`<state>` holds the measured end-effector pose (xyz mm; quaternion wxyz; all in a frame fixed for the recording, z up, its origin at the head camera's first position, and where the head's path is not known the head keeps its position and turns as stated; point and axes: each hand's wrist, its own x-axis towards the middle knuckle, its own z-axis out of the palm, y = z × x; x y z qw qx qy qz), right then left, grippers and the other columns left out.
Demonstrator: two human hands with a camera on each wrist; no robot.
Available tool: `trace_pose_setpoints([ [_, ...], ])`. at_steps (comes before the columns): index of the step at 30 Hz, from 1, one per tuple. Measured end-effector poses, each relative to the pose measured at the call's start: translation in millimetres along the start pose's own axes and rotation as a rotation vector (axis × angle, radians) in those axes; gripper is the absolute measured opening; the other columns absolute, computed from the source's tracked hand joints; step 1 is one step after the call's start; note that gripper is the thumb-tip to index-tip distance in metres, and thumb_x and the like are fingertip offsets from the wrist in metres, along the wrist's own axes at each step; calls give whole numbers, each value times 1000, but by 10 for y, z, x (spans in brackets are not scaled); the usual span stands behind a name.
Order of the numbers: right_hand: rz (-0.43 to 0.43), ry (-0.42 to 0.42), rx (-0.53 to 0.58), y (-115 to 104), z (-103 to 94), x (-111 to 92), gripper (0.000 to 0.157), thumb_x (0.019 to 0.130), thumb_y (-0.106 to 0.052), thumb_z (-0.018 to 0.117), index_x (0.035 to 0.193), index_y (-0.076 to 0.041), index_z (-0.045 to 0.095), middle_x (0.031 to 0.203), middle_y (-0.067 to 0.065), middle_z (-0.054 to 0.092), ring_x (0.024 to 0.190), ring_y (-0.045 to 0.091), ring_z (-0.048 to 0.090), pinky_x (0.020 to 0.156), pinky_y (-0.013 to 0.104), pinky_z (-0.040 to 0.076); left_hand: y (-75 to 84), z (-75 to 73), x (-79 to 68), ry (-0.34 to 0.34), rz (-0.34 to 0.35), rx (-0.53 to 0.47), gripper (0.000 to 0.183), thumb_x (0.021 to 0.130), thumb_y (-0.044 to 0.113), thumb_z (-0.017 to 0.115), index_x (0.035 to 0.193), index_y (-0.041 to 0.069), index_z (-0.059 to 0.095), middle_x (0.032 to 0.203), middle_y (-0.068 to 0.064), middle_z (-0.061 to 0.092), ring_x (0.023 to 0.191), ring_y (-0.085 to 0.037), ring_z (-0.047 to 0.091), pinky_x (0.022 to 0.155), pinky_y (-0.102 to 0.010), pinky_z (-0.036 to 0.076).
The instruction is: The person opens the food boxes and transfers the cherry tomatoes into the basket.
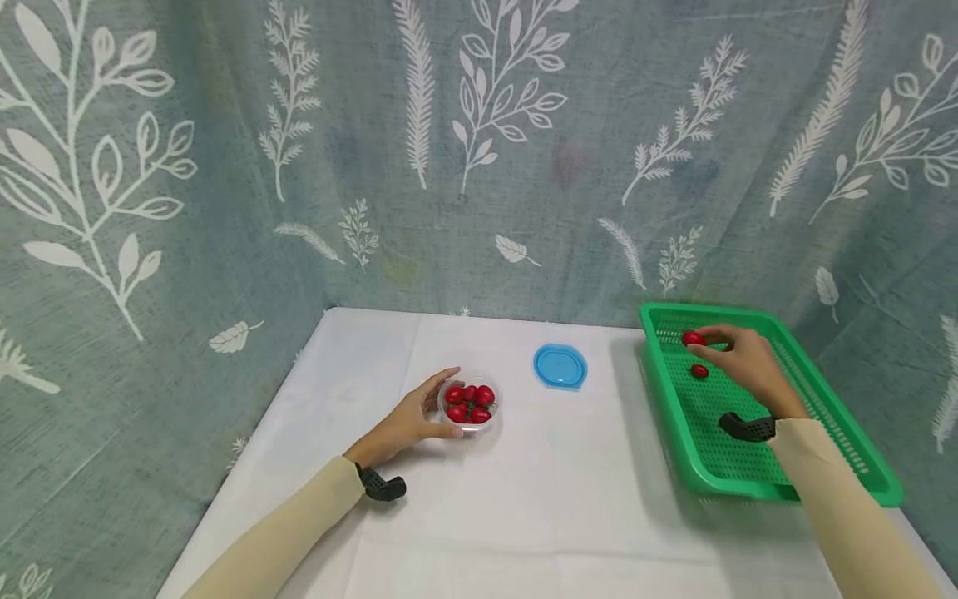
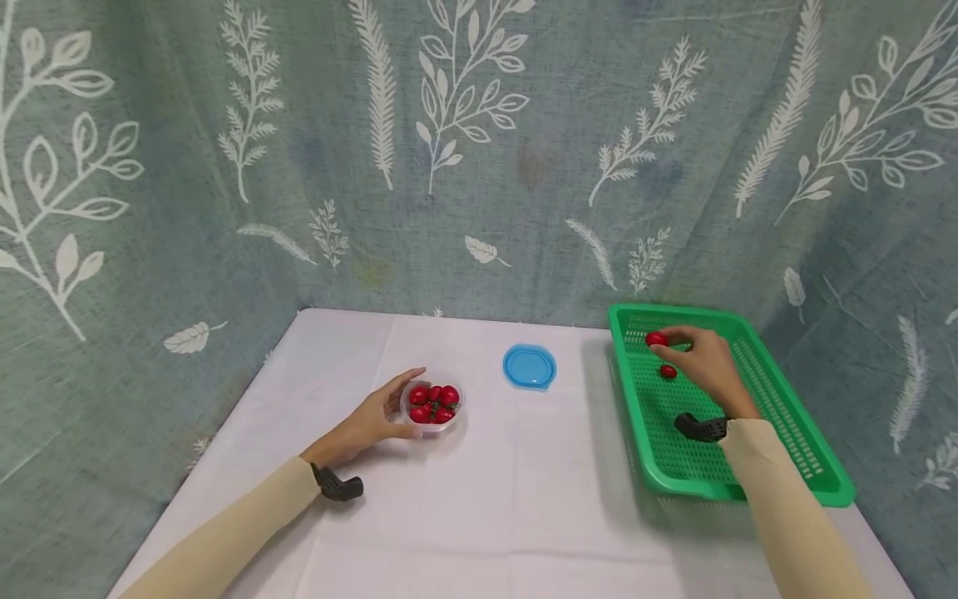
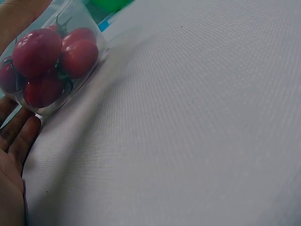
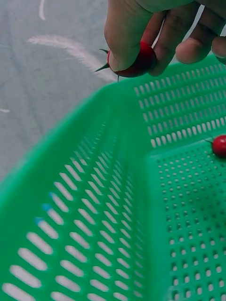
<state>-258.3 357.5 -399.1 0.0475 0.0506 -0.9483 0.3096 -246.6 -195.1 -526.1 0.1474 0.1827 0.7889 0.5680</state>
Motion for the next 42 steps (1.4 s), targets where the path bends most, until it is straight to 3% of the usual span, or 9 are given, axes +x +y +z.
trace_pose_setpoints([
  [9, 53, -38, -17, 259, 115, -51, 60, 101, -45, 66, 136, 3, 61, 129, 31, 62, 112, 48, 58, 84, 63, 49, -51, 35, -36, -10, -24, -27, 106, 78, 28, 93, 163, 34, 29, 168, -1, 25, 150, -36, 30, 121, -57, 24],
  [25, 54, -79, -59, 371, 96, -14, 56, 100, -38, 70, 132, 6, 63, 126, 33, 63, 112, 52, 58, 83, 64, 50, -10, 19, 22, 5, 7, -5, 105, 78, 30, 93, 163, 33, 30, 165, 1, 32, 150, -36, 31, 121, -57, 26],
  [34, 77, -115, -90, 394, 134, -11, 56, 98, -37, 72, 132, 7, 63, 124, 32, 64, 111, 53, 58, 81, 64, 51, 11, 14, 5, 3, -15, -5, 104, 79, 28, 93, 162, 36, 30, 166, 0, 32, 150, -37, 31, 121, -58, 25],
  [42, 85, -131, -105, 365, 127, 3, 53, 98, -35, 72, 129, 7, 65, 119, 30, 67, 104, 48, 61, 74, 56, 52, 33, 12, 1, 0, -2, -9, 106, 80, 27, 92, 163, 32, 28, 167, -3, 28, 151, -35, 28, 122, -56, 24],
])
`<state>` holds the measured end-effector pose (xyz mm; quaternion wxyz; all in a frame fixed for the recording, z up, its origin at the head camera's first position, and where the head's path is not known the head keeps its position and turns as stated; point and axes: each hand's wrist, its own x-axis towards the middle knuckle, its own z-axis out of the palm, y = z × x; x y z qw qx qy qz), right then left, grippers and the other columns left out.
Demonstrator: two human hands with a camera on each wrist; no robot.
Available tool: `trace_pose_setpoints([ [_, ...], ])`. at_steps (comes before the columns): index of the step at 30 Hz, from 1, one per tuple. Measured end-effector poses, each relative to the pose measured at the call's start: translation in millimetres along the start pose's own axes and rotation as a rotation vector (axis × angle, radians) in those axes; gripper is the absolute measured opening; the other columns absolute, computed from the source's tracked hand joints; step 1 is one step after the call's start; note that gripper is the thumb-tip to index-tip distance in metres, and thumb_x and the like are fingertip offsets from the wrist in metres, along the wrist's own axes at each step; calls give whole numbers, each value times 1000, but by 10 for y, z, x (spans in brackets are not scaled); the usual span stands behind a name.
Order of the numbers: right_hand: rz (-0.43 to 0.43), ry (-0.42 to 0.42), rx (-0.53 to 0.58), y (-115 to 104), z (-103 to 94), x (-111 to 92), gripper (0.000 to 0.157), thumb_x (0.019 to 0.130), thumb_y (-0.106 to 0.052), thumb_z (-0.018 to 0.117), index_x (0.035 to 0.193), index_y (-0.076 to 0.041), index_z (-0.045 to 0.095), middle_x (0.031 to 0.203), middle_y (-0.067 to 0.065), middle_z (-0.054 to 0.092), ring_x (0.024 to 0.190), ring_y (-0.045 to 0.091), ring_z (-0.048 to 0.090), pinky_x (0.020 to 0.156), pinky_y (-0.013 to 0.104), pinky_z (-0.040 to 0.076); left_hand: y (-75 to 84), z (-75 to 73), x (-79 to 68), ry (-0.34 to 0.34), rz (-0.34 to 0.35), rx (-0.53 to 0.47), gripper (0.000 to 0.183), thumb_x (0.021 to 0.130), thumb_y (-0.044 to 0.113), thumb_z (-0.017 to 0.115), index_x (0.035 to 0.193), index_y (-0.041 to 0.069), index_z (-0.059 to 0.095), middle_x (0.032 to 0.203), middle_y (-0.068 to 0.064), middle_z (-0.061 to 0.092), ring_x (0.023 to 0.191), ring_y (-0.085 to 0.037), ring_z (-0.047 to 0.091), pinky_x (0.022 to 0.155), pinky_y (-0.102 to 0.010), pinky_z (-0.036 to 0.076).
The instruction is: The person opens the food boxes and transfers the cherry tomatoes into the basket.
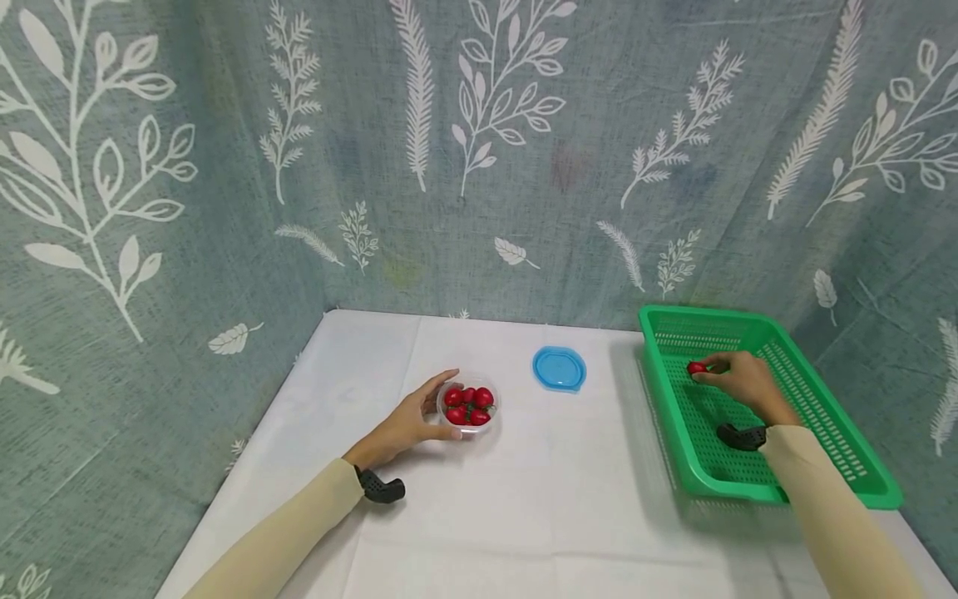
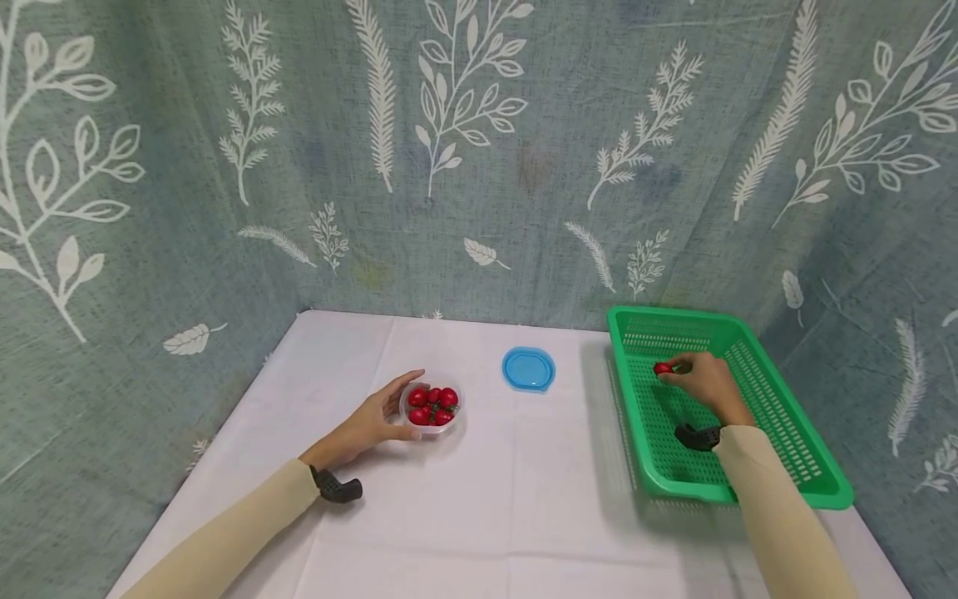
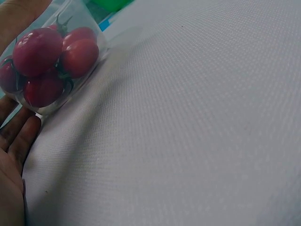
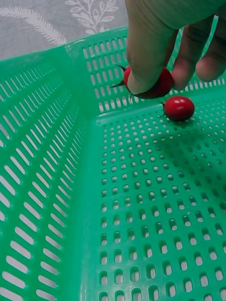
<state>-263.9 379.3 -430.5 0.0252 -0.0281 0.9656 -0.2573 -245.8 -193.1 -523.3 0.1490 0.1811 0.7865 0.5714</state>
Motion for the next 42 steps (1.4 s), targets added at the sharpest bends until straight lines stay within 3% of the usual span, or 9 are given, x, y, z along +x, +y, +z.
trace_pose_setpoints([
  [12, -29, 33, 12, -62, -25, -16, 53, 101, -37, 68, 133, 5, 64, 127, 34, 62, 108, 51, 60, 78, 59, 53, -48, -7, 19, 9, -6, -8, 108, 76, 33, 94, 163, 34, 29, 166, 5, 29, 151, -32, 29, 122, -54, 25],
  [19, -83, 60, 57, -326, -23, -36, 51, 101, -37, 68, 135, 1, 65, 127, 27, 66, 113, 47, 60, 84, 60, 52, -44, -9, 2, 4, 0, -5, 107, 77, 32, 93, 163, 32, 29, 165, 4, 32, 152, -35, 27, 122, -55, 24],
  [24, -116, 71, 89, -540, -4, -41, 50, 101, -37, 68, 136, -2, 64, 130, 23, 65, 110, 40, 62, 80, 53, 54, -39, -8, -1, 5, 11, -11, 105, 78, 32, 93, 162, 36, 30, 166, 2, 31, 152, -34, 27, 122, -55, 24],
  [27, -133, 67, 108, -655, 14, -54, 49, 101, -37, 68, 137, -3, 64, 130, 22, 65, 102, 34, 65, 74, 46, 55, -40, -1, 3, 6, 6, -17, 106, 78, 30, 93, 163, 35, 29, 164, 4, 34, 151, -33, 29, 122, -56, 25],
  [31, -134, 27, 164, -788, 53, -53, 49, 100, -38, 69, 137, -6, 64, 126, 20, 66, 65, 25, 61, 56, 41, 51, -47, 8, -1, 1, -2, -30, 107, 79, 28, 93, 163, 31, 28, 163, 4, 36, 151, -34, 30, 121, -57, 25],
  [33, -136, 16, 183, -862, 75, -47, 48, 99, -39, 70, 136, -8, 65, 124, 18, 67, 55, 23, 55, 49, 40, 48, -48, 7, -7, 0, -3, -36, 106, 79, 27, 93, 163, 31, 28, 163, 4, 36, 151, -33, 29, 121, -57, 25],
  [35, -158, 21, 177, -932, 101, -33, 46, 99, -39, 70, 134, -10, 66, 123, 16, 68, 60, 21, 57, 51, 38, 48, -49, 2, -11, -3, 1, -37, 107, 79, 28, 93, 164, 31, 28, 164, 3, 35, 152, -34, 28, 121, -57, 25],
  [39, -199, 36, 160, -1087, 156, -4, 43, 99, -39, 71, 131, -12, 69, 123, 13, 69, 88, 27, 65, 63, 36, 51, -57, -8, -5, -3, 15, -35, 106, 79, 30, 93, 163, 33, 29, 165, 1, 33, 152, -33, 27, 122, -55, 24],
  [42, -211, 23, 164, -1208, 199, 10, 41, 98, -38, 72, 131, -13, 69, 122, 12, 70, 89, 28, 64, 66, 38, 52, -62, -10, 4, -3, 25, -36, 105, 79, 31, 93, 162, 35, 30, 166, 0, 31, 152, -32, 27, 122, -54, 24],
])
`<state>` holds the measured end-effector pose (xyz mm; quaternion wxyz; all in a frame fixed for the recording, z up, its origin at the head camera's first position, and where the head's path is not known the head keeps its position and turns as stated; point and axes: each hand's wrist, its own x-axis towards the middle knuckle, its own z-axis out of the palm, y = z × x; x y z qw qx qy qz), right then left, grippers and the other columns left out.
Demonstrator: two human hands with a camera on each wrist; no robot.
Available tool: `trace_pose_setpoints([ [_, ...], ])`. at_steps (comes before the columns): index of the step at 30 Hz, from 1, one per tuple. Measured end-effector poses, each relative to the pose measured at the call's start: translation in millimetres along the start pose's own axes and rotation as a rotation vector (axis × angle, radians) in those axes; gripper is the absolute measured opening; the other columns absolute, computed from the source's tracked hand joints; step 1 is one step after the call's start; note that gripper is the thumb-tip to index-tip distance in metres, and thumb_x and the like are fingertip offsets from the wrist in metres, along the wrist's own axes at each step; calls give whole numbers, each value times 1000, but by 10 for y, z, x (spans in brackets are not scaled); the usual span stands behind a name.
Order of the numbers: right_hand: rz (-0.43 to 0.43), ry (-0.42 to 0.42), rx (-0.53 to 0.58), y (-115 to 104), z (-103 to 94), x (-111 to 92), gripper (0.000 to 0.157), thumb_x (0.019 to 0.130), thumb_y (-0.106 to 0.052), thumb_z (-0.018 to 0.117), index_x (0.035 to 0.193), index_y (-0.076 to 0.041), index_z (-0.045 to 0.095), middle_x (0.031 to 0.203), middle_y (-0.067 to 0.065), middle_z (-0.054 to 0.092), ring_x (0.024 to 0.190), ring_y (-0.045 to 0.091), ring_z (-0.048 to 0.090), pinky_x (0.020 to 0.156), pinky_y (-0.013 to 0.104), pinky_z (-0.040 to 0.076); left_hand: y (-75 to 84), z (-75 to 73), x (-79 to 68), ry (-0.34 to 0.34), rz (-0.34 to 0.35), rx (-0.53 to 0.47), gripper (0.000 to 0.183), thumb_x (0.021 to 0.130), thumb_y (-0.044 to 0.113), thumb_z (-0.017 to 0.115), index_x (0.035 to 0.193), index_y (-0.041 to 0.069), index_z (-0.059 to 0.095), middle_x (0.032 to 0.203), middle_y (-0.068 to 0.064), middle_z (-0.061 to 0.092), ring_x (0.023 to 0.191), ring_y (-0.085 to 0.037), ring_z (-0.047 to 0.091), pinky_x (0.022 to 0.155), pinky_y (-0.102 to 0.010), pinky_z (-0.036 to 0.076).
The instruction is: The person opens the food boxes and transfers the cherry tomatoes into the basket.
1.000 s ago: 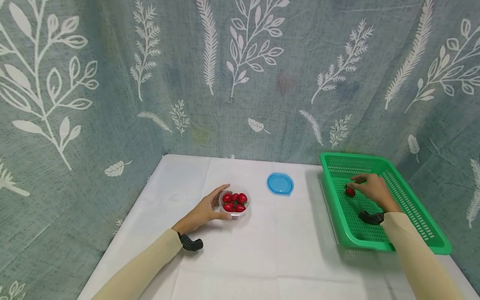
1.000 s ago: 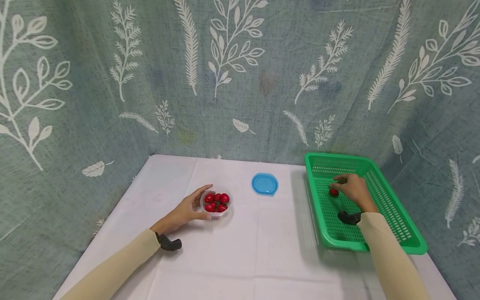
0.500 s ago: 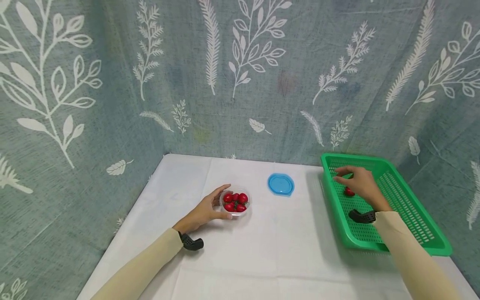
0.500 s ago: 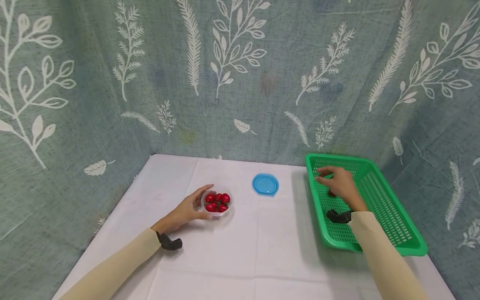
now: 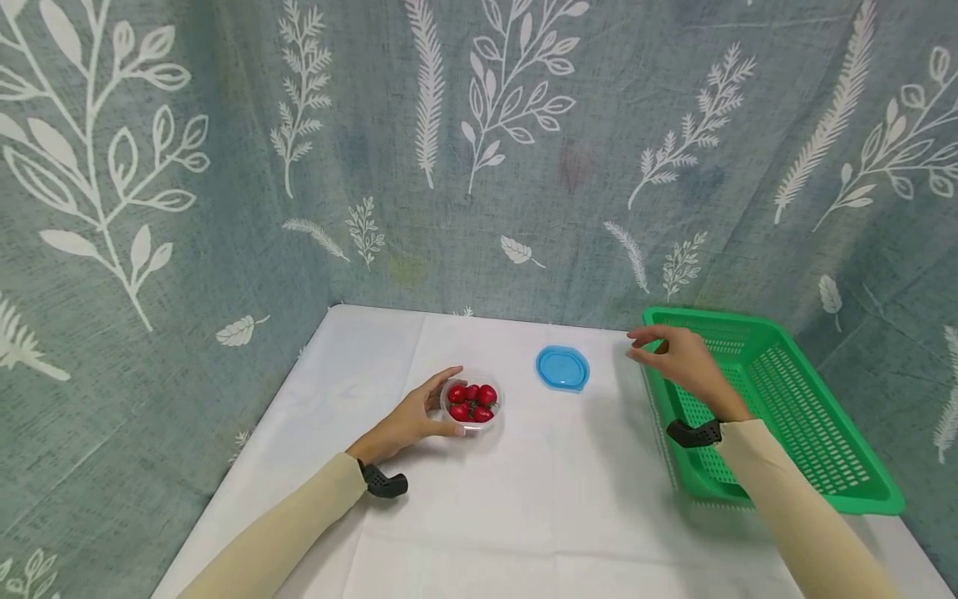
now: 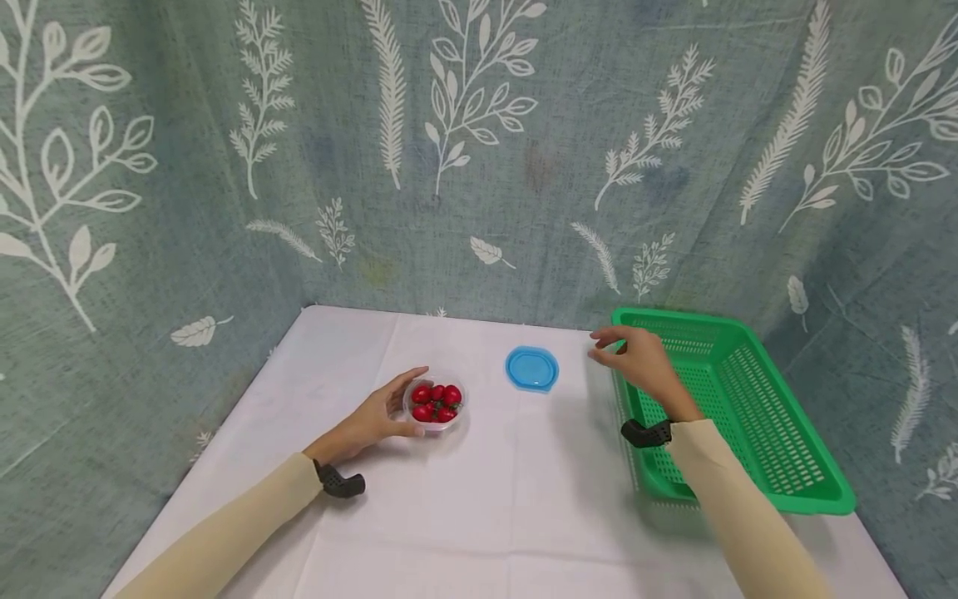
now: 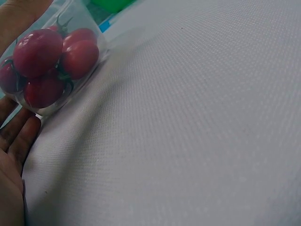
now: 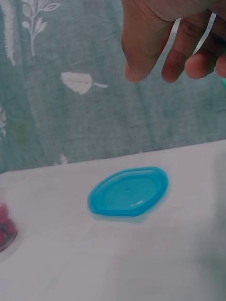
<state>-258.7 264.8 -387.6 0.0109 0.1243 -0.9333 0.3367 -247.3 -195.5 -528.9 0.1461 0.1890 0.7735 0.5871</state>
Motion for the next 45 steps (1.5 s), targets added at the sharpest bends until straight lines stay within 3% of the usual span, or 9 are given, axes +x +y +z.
trace_pose_setpoints([
  [6, -57, -28, 21, -164, 165, 63, 37, 97, -30, 74, 128, -10, 71, 117, 13, 71, 82, 21, 64, 66, 37, 52, 17, 2, -12, -2, -18, 0, 108, 78, 33, 93, 163, 34, 28, 165, 2, 33, 151, -30, 30, 122, -55, 25],
  [14, -153, -34, 50, -293, 438, 185, 30, 96, -24, 76, 124, -12, 73, 111, 8, 74, 73, 22, 63, 62, 38, 51, 25, -1, -2, -13, -2, -8, 107, 79, 30, 92, 164, 30, 27, 166, -1, 31, 153, -32, 27, 123, -54, 22],
  [23, -182, -89, 88, -484, 721, 251, 31, 95, -27, 77, 124, -19, 73, 108, 0, 73, 70, 21, 61, 59, 36, 49, 53, 4, 18, -11, -5, 0, 108, 78, 31, 93, 164, 30, 27, 166, 0, 31, 153, -32, 27, 123, -54, 22],
  [28, -188, -119, 94, -593, 879, 282, 30, 94, -28, 78, 123, -20, 74, 104, -5, 72, 68, 18, 60, 59, 35, 51, 22, 4, 25, 1, -22, 0, 107, 76, 34, 94, 163, 36, 30, 165, 4, 31, 151, -31, 29, 122, -55, 23],
  [36, -223, -145, 91, -695, 1180, 340, 29, 92, -30, 80, 119, -22, 74, 108, -5, 74, 68, 17, 61, 59, 33, 52, 27, 9, 3, -1, -21, 2, 104, 78, 30, 93, 161, 39, 31, 163, 8, 35, 151, -29, 31, 122, -54, 24],
  [45, -320, -164, 61, -854, 1396, 356, 32, 92, -26, 81, 120, -13, 75, 110, 0, 75, 69, 13, 59, 57, 29, 50, 21, 11, 10, 7, -15, -6, 104, 77, 30, 93, 161, 37, 32, 161, 6, 38, 148, -32, 35, 121, -57, 26],
])
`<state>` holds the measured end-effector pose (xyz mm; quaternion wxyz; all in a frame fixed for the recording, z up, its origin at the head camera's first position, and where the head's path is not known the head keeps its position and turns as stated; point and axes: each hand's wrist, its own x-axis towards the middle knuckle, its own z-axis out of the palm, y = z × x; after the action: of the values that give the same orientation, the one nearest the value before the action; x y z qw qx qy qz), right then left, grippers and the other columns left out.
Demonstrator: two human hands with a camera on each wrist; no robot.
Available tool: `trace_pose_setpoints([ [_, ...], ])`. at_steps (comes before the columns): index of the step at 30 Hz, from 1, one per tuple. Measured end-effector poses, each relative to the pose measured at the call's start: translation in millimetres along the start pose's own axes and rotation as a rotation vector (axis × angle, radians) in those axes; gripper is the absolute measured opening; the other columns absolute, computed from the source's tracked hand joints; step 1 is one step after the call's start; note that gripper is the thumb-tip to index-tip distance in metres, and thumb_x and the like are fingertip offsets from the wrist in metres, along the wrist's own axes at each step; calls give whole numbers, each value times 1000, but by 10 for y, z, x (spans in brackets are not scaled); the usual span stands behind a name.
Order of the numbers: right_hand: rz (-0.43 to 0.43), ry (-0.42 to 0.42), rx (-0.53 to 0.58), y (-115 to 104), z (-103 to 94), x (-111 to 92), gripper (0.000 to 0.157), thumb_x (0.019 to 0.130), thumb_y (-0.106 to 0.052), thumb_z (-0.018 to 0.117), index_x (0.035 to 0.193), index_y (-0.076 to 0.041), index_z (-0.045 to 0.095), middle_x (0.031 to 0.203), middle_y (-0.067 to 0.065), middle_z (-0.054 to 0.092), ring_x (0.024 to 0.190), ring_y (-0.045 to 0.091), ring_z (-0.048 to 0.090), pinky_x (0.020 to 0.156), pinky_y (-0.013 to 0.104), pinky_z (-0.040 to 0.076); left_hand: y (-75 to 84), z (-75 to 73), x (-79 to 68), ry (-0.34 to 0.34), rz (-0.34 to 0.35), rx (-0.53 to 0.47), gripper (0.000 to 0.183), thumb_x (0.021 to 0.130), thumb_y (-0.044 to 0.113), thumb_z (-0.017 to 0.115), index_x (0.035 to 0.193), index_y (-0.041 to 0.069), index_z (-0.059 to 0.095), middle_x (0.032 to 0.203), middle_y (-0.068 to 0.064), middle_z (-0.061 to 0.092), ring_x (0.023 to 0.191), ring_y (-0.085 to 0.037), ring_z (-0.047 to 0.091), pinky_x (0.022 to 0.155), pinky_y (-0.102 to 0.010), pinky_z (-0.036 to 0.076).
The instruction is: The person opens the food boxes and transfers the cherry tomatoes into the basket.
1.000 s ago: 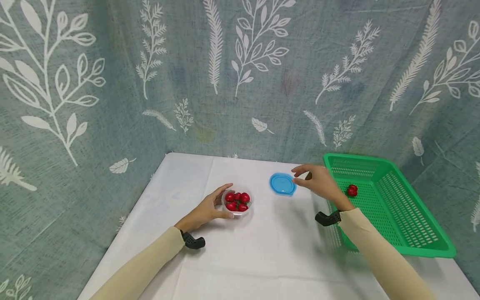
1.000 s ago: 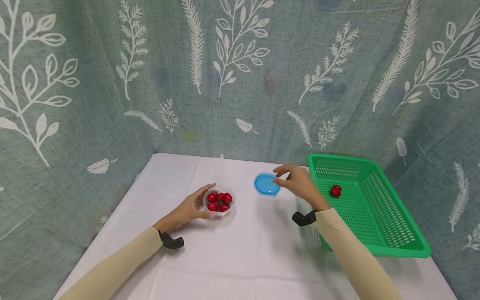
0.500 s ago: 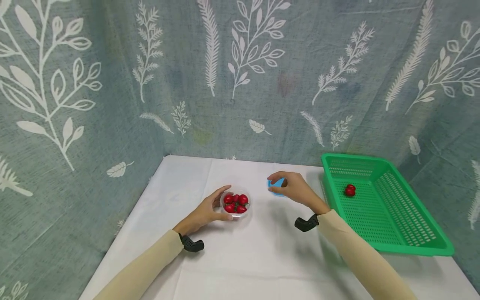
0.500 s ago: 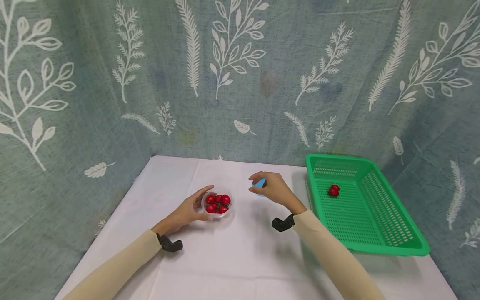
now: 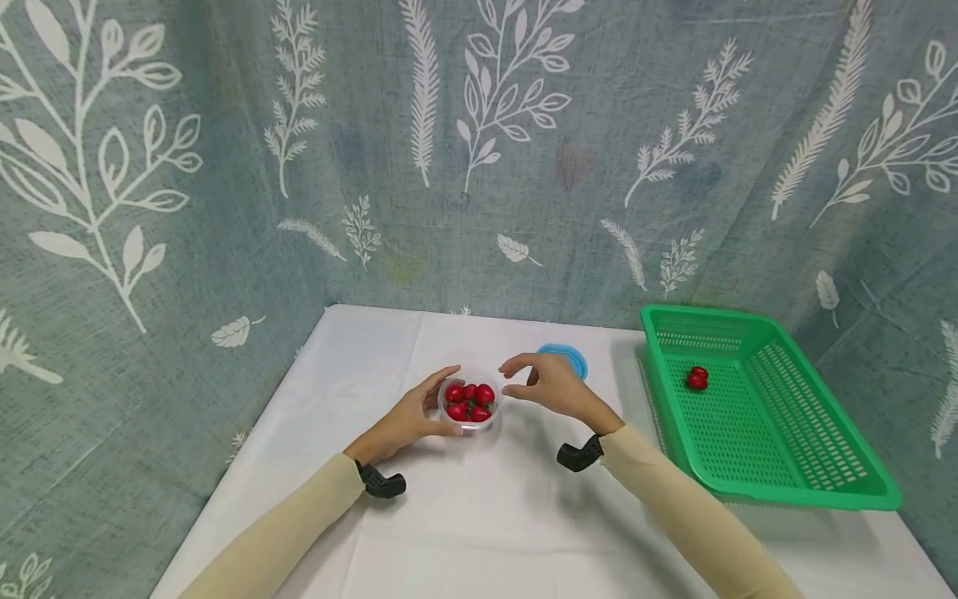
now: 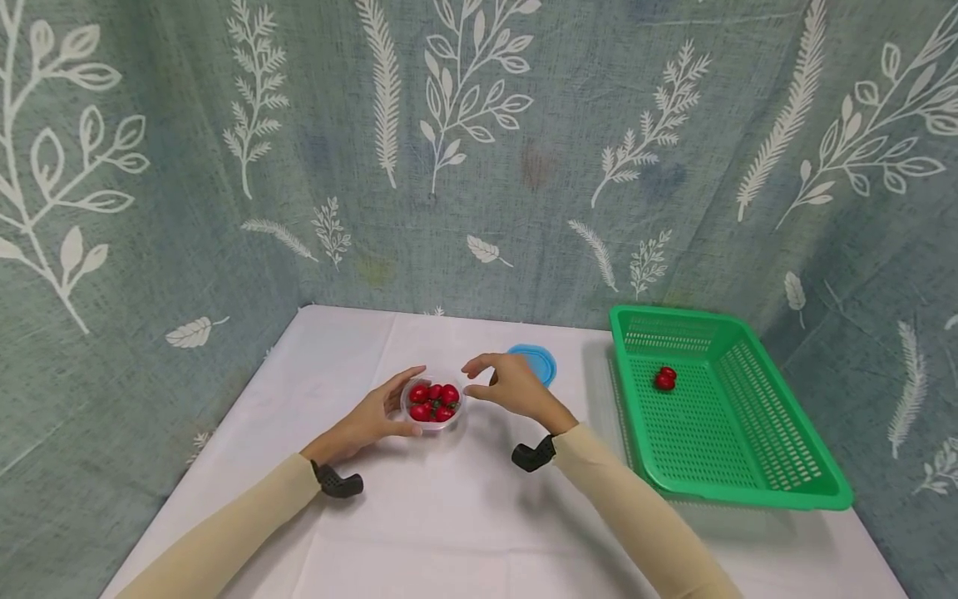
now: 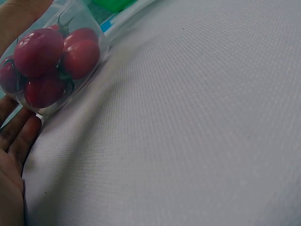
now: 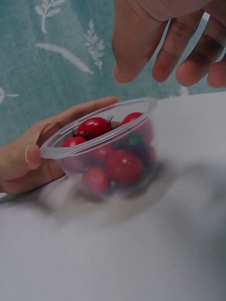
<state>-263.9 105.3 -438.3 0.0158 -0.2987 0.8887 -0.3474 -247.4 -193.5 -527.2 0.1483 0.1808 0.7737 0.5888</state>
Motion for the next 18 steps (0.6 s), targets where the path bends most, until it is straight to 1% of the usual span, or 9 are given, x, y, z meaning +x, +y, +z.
trace_pose_setpoints([
  [5, -17, -27, 17, -77, 88, 33, 30, 92, -23, 81, 120, -14, 75, 112, 5, 76, 66, 13, 59, 55, 28, 50, -7, -6, 3, -9, 7, 1, 105, 79, 28, 93, 163, 33, 30, 163, 4, 36, 149, -33, 34, 121, -59, 25],
  [9, -15, -43, 30, -114, 165, 61, 29, 92, -25, 81, 119, -16, 75, 112, 5, 76, 65, 13, 59, 53, 27, 48, -7, -11, 0, -6, -2, 15, 105, 79, 29, 93, 162, 37, 30, 165, 2, 33, 150, -35, 31, 121, -60, 24],
  [14, -29, -63, 51, -167, 254, 114, 33, 91, -24, 82, 121, -11, 75, 112, 4, 76, 64, 19, 59, 51, 26, 46, -8, -14, -1, -3, 0, 19, 104, 79, 29, 93, 162, 37, 30, 165, 1, 32, 149, -34, 33, 120, -61, 25],
  [16, -36, -74, 64, -191, 280, 131, 34, 91, -24, 81, 121, -9, 75, 113, 5, 75, 64, 21, 59, 51, 26, 46, -7, -11, -3, -1, -4, 15, 104, 78, 30, 93, 161, 39, 31, 164, 3, 33, 148, -33, 35, 120, -60, 25],
  [18, -40, -85, 72, -212, 305, 147, 34, 92, -24, 81, 122, -9, 75, 114, 5, 75, 63, 20, 58, 51, 26, 46, 1, -9, -10, 0, -10, 12, 103, 78, 31, 93, 160, 42, 32, 164, 4, 34, 148, -32, 36, 120, -60, 25],
])
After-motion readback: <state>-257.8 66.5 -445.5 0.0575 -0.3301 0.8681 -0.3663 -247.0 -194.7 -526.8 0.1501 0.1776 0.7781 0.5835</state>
